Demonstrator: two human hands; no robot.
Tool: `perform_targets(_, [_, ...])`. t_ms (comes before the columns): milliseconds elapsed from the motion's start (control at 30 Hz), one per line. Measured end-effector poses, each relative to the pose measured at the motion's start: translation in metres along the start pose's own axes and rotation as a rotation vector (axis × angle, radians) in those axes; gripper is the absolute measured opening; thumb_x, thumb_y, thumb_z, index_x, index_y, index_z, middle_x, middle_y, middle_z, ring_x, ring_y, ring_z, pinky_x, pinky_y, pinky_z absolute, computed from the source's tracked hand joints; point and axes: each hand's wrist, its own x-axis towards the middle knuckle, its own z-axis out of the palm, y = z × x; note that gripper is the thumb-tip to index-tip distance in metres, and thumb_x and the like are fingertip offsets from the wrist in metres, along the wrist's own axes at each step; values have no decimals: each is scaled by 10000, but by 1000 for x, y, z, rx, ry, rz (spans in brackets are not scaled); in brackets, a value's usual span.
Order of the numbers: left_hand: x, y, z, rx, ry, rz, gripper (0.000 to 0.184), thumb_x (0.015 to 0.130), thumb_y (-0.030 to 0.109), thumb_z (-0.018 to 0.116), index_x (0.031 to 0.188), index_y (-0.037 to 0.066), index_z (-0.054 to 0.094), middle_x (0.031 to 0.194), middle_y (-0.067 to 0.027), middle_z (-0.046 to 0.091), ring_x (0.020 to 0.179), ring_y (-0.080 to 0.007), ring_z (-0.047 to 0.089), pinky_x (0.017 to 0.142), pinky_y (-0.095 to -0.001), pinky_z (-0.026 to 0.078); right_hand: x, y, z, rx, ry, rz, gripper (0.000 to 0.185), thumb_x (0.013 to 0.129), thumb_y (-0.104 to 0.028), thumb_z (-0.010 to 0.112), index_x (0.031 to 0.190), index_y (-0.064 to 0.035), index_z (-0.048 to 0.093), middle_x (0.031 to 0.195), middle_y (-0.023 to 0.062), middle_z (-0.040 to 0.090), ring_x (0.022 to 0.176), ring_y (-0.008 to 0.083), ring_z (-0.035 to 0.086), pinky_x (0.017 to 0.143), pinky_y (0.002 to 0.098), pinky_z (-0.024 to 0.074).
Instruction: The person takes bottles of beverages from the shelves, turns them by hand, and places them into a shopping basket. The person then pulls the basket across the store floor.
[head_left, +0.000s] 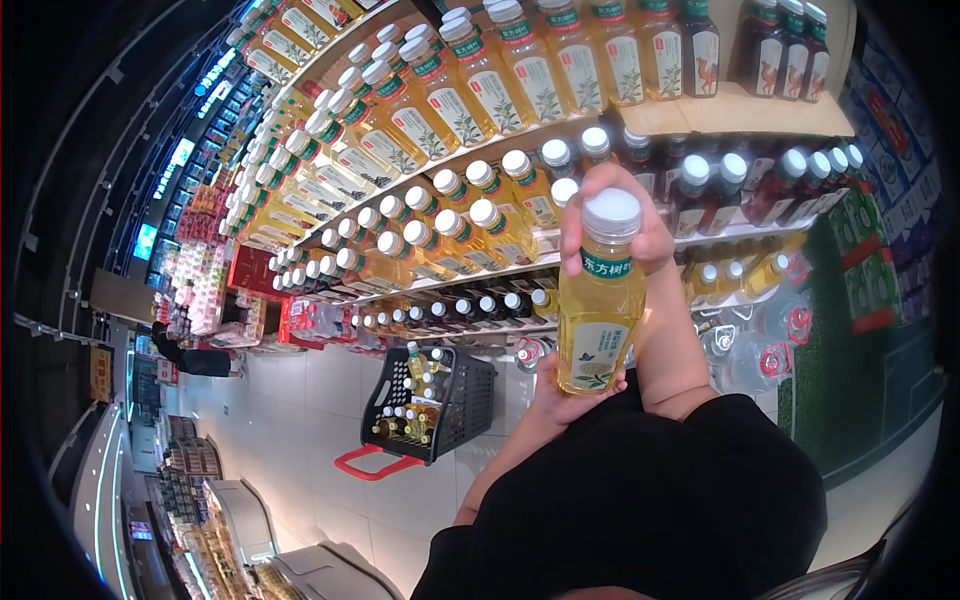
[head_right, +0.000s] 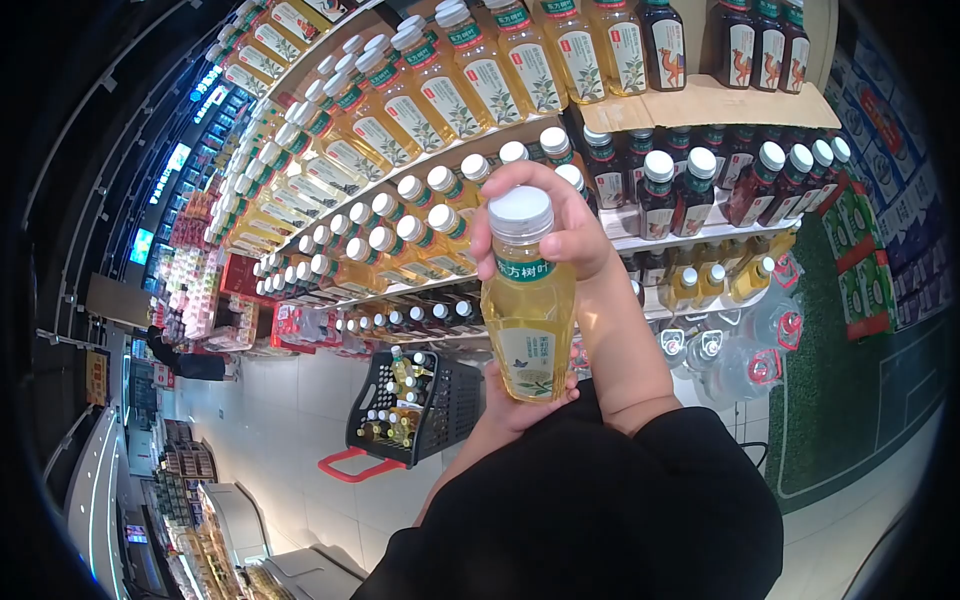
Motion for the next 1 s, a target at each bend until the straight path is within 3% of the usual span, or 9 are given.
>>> perform_targets(67, [1,-1,-1,5,8,12,871,716,554,612,1349,20,342,1256,-185,437,989,-330,516,877,-468,449,0,-1,0,-6,2,-5,563,716,-188,705,1186,-7,454,931,250,602,797,301,653,705,383,541])
perform_targets(567, [5,1,-4,-8,-5,-57,931,684,595,641,1366,41,333,1301,-196,423,1001,-352,535,835,-462,466,1,-8,-4,-77,95,2,578,721,-232,723,1191,-9,470,972,230,606,801,296,657,699,375,548])
perform_targets(667, [7,2,2,14,38,-66,939,688,612,616,1370,35,327,1320,-217,413,1017,-370,539,841,-476,463,1,-8,-6,-86,98,-2,577,723,-235,720,1192,-9,470,972,230,607,797,295,658,699,370,548])
perform_targets(767, [9,2,9,61,-38,-80,871,779,615,528,1379,23,309,1339,-222,402,1048,-348,538,889,-451,449,2,-10,-5,-76,109,2,579,724,-242,719,1194,-12,472,972,227,608,798,291,658,699,366,548])
perform_targets(1000, [10,2,0,32,-127,-82,878,782,634,524,1378,28,306,1311,-244,419,1009,-353,553,857,-441,464,3,-13,-7,-111,148,7,556,726,-255,713,1179,-22,491,969,216,610,793,277,654,696,348,541])
